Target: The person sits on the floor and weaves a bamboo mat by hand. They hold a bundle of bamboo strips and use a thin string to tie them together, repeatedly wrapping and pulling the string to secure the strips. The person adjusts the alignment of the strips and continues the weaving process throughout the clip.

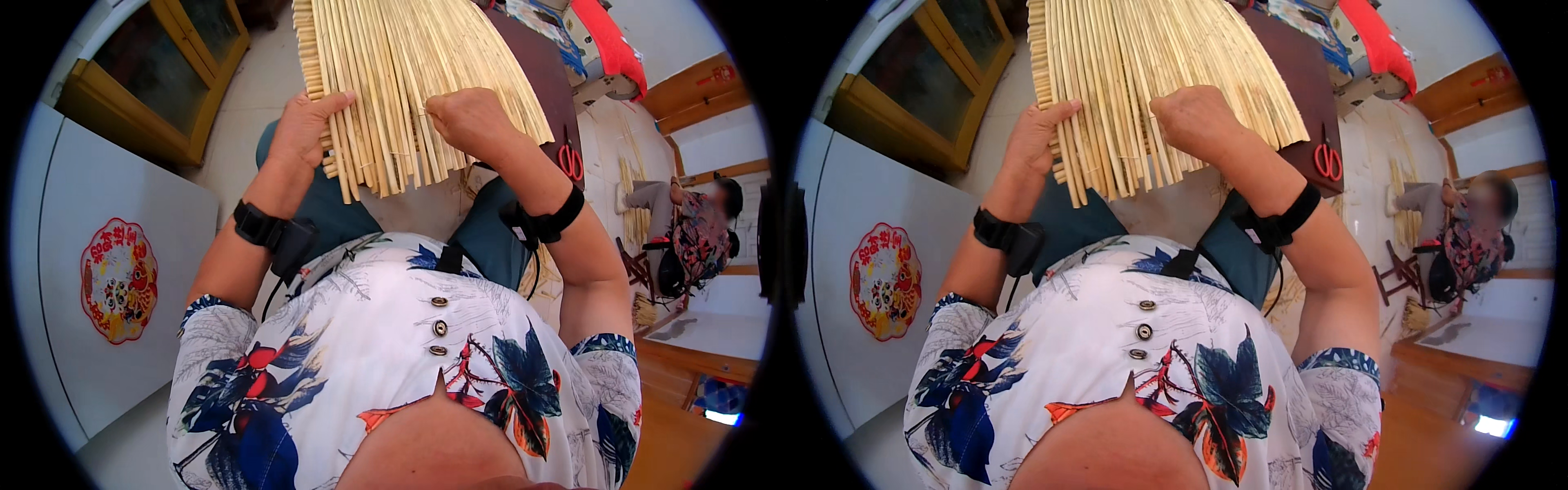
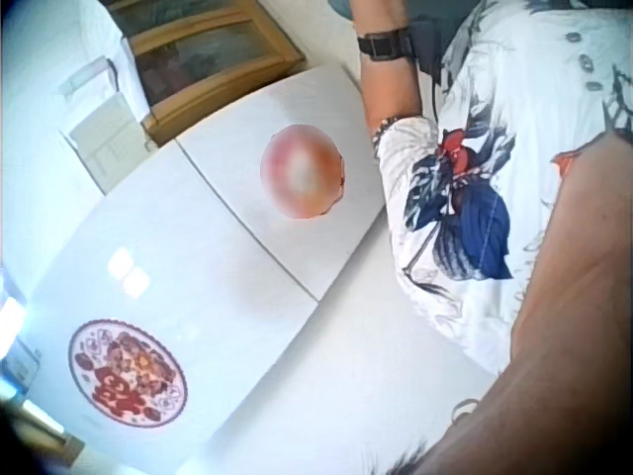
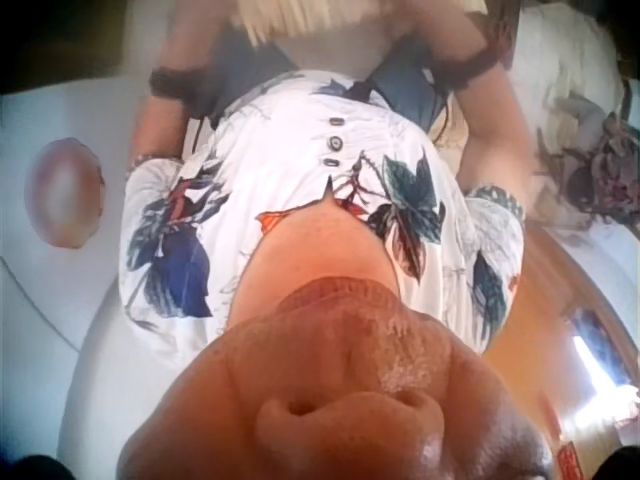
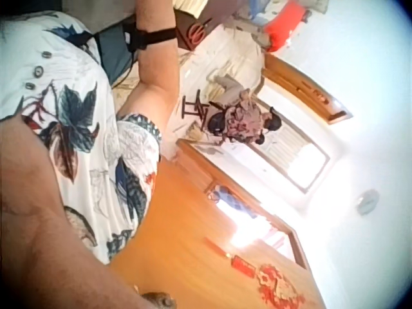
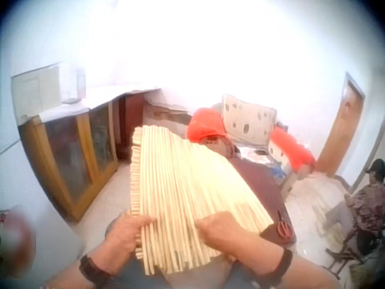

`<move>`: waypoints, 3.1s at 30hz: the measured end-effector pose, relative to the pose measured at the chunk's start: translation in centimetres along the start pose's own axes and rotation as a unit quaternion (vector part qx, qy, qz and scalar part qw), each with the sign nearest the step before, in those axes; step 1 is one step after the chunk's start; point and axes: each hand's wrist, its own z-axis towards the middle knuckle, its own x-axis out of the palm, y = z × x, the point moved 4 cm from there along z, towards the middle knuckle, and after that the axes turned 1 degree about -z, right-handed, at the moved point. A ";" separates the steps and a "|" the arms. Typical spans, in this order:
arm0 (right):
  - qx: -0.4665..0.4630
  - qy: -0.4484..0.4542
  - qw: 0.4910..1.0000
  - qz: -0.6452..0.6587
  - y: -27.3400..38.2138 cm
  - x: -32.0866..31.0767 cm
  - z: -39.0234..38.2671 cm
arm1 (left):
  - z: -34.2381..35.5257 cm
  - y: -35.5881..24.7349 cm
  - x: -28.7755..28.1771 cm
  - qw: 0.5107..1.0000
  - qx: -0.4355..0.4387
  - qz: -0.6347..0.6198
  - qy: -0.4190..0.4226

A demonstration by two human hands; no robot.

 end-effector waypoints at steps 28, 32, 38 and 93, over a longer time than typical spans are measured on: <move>0.311 -0.292 0.564 0.707 1.4 7.5 -6.8 | -8.9 0.5 17.6 0.449 0.454 0.726 0.254; 0.324 -0.279 0.539 0.726 3.1 7.7 -10.0 | -10.6 2.7 16.5 0.416 0.436 0.738 0.303; 0.332 -0.269 0.519 0.740 4.3 7.6 -12.5 | -11.6 1.9 16.6 0.410 0.326 0.739 0.425; 0.390 -0.280 0.467 0.742 5.4 3.9 -21.2 | -5.6 3.1 11.8 0.528 0.271 0.665 0.454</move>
